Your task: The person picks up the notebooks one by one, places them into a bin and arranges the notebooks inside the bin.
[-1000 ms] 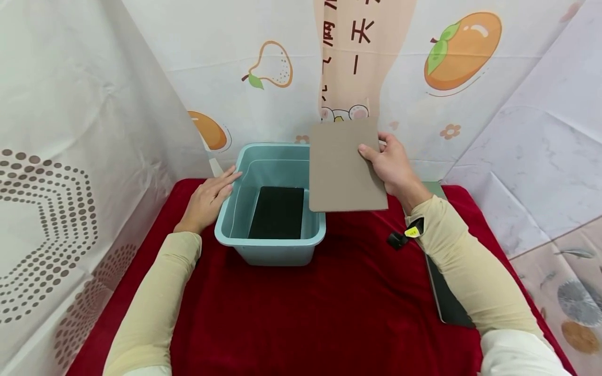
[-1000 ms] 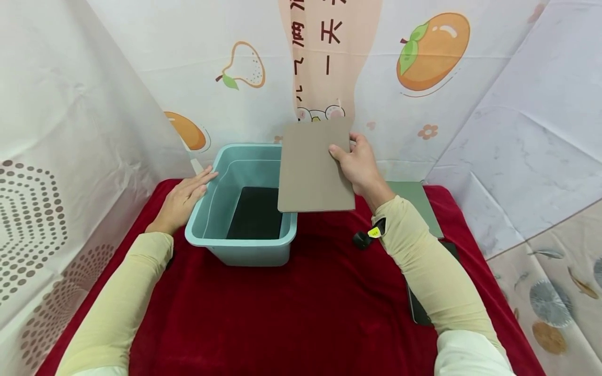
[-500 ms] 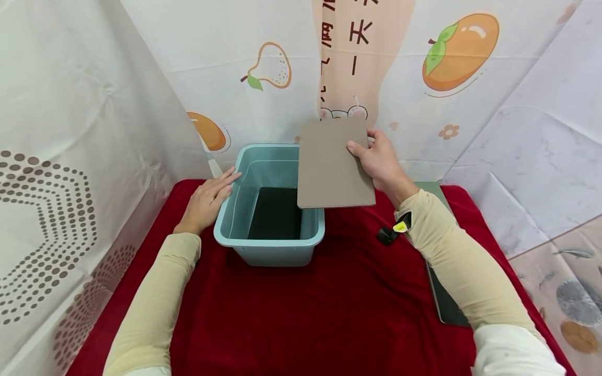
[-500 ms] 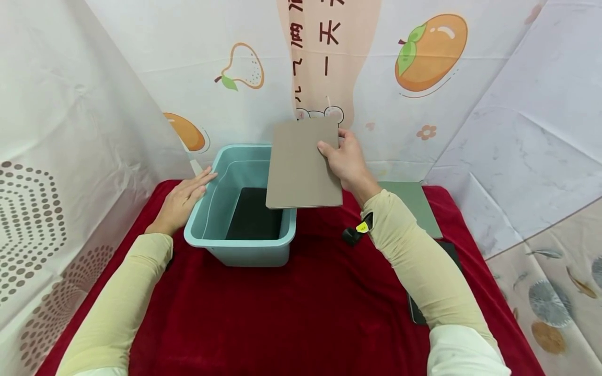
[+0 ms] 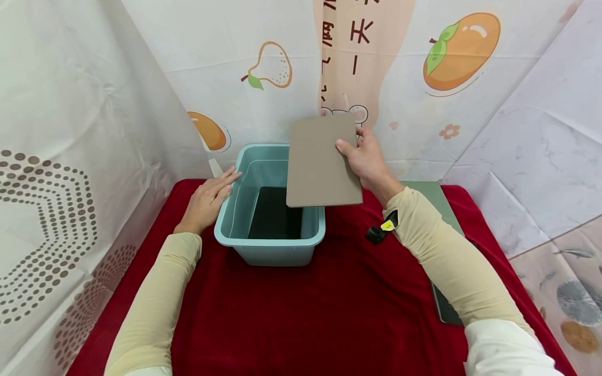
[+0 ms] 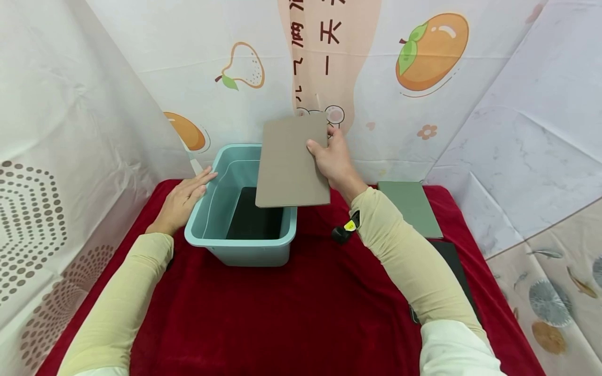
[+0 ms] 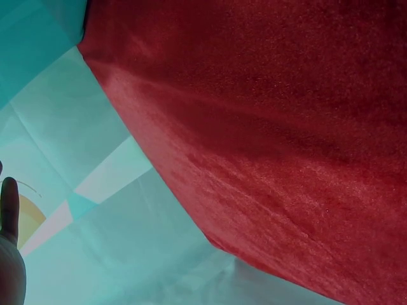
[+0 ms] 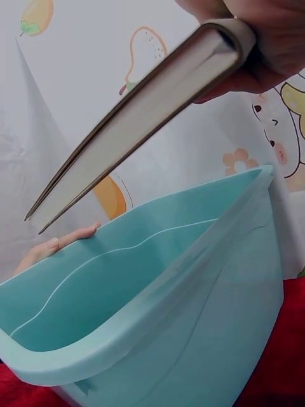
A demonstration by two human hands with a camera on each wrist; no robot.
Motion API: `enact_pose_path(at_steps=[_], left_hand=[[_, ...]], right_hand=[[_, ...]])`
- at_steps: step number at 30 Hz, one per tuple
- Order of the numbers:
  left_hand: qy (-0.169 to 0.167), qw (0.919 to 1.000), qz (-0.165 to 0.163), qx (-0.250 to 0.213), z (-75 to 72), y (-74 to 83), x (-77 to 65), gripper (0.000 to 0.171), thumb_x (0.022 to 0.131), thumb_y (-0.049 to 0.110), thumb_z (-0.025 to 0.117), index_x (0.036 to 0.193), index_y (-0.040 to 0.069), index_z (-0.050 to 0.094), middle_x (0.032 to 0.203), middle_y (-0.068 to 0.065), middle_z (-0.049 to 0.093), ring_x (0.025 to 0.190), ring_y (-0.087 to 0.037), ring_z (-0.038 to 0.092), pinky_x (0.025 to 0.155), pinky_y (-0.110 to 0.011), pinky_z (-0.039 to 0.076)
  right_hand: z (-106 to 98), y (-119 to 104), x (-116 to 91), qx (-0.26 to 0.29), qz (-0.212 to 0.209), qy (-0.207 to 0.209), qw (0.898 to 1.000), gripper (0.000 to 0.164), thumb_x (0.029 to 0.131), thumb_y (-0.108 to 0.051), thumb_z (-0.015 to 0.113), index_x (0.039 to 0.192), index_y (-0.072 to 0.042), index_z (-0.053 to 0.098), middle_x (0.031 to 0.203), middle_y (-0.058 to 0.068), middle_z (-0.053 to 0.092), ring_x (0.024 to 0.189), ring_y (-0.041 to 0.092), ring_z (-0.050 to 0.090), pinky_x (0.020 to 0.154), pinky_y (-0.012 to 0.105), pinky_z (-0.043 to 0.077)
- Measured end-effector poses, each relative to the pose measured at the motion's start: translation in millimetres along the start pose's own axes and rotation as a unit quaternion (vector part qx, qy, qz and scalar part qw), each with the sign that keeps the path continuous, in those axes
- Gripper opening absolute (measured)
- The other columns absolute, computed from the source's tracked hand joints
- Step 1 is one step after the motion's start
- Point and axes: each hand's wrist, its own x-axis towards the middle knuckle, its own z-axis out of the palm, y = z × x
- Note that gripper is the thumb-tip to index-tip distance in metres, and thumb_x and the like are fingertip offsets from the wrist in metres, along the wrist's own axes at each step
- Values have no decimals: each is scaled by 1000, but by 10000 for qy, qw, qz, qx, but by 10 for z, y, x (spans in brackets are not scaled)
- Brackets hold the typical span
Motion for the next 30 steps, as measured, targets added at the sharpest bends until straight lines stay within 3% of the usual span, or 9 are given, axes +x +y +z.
enact_pose_path(at_steps=[16, 30], left_hand=[[-10, 10000, 6, -35, 0, 6, 2, 45, 110, 44, 35, 154, 44, 42, 166, 14, 33, 143, -31, 47, 116, -61, 36], [-22, 10000, -37, -9, 6, -8, 6, 45, 110, 44, 34, 154, 45, 41, 166, 15, 32, 144, -31, 46, 117, -60, 35]], right_hand=[[229, 18, 53, 178, 113, -55, 9998, 56, 103, -13, 58, 151, -5, 32, 129, 24, 64, 81, 14, 68, 72, 30, 57], [441, 100, 74, 362, 180, -153, 9991, 58, 104, -12, 56, 153, -3, 26, 134, 24, 63, 101, 27, 68, 90, 41, 56]])
